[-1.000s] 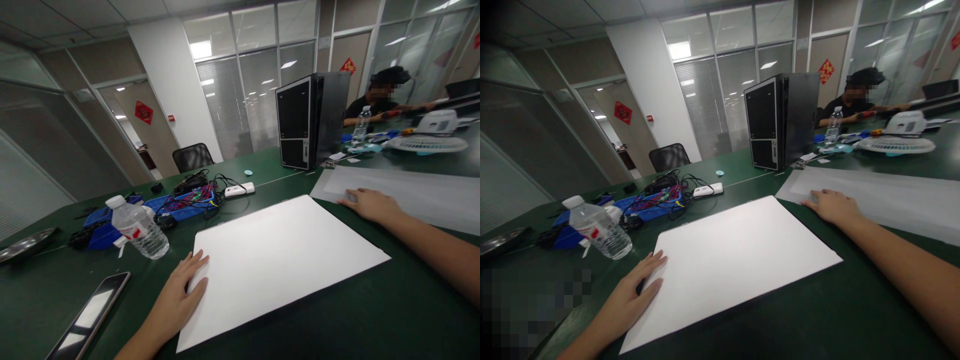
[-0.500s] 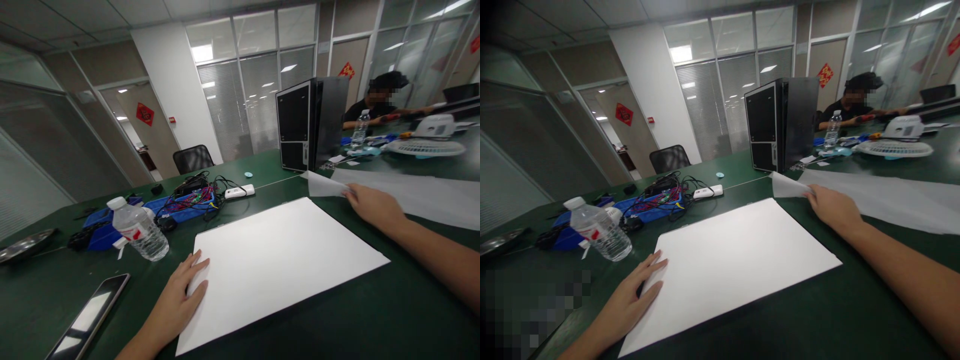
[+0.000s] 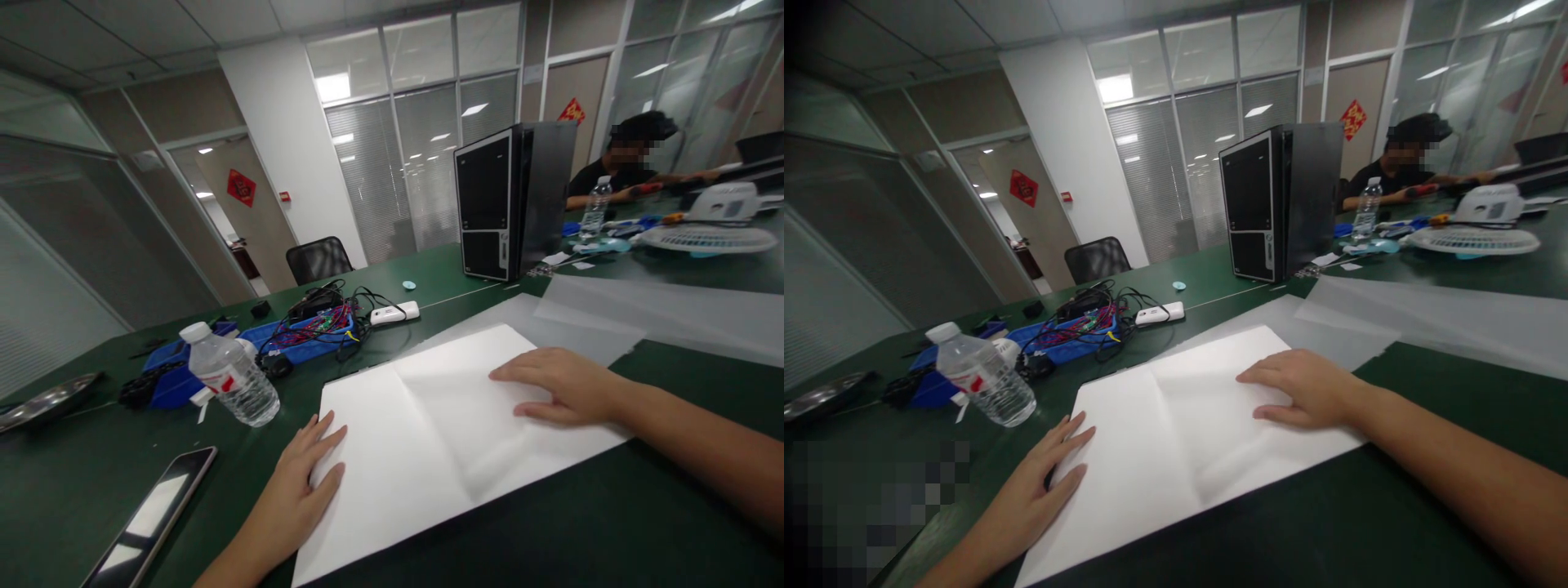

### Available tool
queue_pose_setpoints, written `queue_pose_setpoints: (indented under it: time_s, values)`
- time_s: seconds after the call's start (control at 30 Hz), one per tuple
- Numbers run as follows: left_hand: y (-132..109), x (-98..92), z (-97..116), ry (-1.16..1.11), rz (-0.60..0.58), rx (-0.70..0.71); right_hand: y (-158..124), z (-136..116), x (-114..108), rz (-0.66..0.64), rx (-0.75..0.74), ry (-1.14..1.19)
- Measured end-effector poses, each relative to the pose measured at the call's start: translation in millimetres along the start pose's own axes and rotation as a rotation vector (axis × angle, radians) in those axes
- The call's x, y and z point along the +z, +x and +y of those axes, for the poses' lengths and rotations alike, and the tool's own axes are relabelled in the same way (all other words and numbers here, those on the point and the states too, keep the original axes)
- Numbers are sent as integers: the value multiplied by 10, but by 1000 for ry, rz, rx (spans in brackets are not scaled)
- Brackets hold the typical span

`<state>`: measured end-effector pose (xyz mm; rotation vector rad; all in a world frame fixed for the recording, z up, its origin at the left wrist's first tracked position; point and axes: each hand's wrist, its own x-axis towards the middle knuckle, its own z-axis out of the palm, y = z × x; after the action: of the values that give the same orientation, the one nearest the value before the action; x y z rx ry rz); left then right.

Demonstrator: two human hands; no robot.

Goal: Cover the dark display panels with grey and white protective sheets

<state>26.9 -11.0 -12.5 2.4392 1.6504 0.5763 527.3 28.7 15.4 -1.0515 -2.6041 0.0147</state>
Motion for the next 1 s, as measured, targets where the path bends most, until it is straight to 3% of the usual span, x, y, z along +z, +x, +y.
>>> queue_pose_setpoints:
  time_s: [0.1,0.27,0.37,0.5,0.7,0.8,0.9,1.0]
  values:
    - [1,6,2,1,-4,0,-17,49,1,52,-10,81]
    - [7,21,-7,-9,12,-10,-102,446,16,186,337,-39]
    - [15,24,-1,-10,3,-13,-162,654,12,154,411,-21]
    - [14,21,12,-15,9,-15,-186,696,7,107,402,20]
    - [-13,34,-10,-23,18,-25,-93,403,33,46,226,137]
    - [-18,33,-12,-21,-1,-33,-69,339,27,82,154,147]
    - [-16,23,2,-23,-13,-39,-87,387,-1,124,169,93]
    - [-14,16,12,-26,-19,-41,-114,448,-23,83,230,59]
